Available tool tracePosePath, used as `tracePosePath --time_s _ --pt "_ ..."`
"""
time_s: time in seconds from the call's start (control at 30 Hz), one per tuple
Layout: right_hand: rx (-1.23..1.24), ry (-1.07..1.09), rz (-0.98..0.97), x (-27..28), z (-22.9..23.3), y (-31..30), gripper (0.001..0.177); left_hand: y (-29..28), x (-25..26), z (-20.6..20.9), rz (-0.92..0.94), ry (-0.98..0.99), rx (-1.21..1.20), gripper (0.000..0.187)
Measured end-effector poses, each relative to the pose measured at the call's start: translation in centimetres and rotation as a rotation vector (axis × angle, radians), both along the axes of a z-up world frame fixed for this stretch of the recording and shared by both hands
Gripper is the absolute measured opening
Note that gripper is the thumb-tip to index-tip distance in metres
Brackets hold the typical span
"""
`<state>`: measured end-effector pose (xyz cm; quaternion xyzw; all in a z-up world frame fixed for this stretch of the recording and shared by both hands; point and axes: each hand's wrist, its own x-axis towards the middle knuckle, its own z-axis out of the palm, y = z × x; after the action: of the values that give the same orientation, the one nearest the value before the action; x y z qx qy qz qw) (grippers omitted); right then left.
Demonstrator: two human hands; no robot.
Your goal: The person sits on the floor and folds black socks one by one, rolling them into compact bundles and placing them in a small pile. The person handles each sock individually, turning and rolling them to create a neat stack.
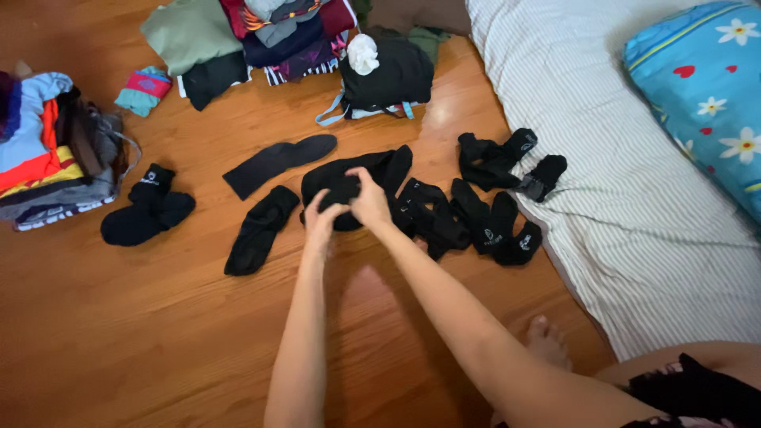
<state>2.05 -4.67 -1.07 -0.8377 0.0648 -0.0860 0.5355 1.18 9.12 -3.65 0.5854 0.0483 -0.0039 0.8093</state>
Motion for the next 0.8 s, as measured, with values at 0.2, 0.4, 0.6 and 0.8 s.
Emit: tracePosePath --time_s 0.2,0.4,0.6,0.8 --pt "0.178 -0.106 0.162 -1.5 0.4 0.6 0.045 1.6 -0.4 1.2 0.412 -0.098 0.85 0.023" --pt "0.754 0.097 0.481 -1.0 -3.0 2.2 0.034 3.4 -2.7 3.7 0.404 0.158 0.967 0.037" --pt "0.269 -0.081 0.438 -1.2 -0.6 0.6 0.032 3.2 -1.8 0.2 0.172 0.046 0.908 0.036" --pt "0.008 -0.106 0.139 -0.3 -2.3 -2.1 0.035 0.9 -1.9 1.6 -0.225 -0.056 0.586 0.033"
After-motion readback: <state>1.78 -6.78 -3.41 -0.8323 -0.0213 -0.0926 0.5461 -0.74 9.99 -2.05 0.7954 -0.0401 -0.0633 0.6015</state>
